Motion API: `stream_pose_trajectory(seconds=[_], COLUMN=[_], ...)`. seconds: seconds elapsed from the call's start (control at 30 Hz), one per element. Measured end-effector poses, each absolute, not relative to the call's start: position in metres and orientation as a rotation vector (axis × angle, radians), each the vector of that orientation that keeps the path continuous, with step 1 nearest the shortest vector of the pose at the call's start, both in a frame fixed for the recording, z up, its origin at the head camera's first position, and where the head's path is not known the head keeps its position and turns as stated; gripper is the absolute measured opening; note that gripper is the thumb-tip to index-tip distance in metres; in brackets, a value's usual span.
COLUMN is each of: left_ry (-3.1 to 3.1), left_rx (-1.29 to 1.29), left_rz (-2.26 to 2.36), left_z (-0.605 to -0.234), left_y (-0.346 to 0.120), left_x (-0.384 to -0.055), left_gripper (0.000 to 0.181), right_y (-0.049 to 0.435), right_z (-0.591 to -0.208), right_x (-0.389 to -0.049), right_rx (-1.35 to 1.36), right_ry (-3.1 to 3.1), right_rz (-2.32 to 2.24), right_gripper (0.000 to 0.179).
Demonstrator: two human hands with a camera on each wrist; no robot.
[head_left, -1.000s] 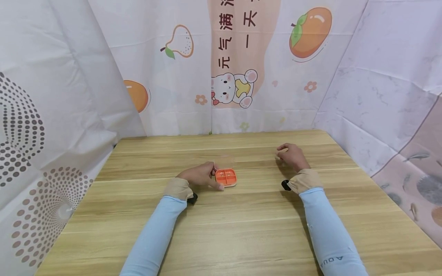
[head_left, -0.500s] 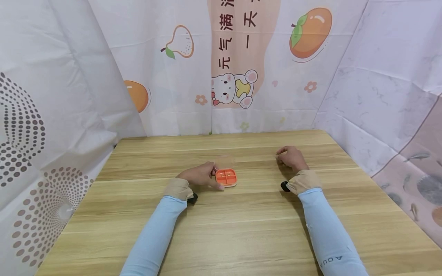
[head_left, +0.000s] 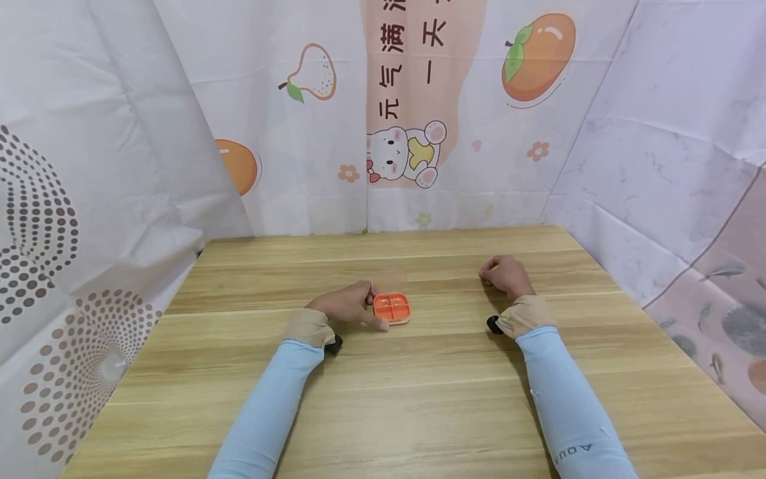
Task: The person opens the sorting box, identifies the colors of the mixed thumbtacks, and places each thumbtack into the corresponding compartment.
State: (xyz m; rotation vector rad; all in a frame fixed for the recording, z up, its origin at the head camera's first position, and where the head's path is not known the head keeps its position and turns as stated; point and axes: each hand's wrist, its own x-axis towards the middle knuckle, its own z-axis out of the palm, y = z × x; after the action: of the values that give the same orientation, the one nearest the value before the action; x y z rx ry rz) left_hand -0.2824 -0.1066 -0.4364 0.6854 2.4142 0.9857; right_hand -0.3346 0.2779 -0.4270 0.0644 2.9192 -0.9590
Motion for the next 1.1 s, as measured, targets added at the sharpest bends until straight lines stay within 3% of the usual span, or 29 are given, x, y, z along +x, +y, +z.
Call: stream_pose_trajectory(seconds=[0.6, 1.1], left_ry=[2.435, 2.441], left_rx=[0.686, 0.689], left_rz=[0.958, 0.965], left_z=[-0.436, -0.438], left_y=[-0.107, -0.108], left_x=[-0.283, -0.283], left_gripper=[0.065, 0.064], right_y=[0.282, 0.286], right_z=[-0.419, -0.418], right_x=[-0.333, -0.334], right_rx=[-0.08, -0.029], right_ry=[2.983, 2.877], right_rz=[-0.899, -0.957], right_gripper=[0.013, 0.026])
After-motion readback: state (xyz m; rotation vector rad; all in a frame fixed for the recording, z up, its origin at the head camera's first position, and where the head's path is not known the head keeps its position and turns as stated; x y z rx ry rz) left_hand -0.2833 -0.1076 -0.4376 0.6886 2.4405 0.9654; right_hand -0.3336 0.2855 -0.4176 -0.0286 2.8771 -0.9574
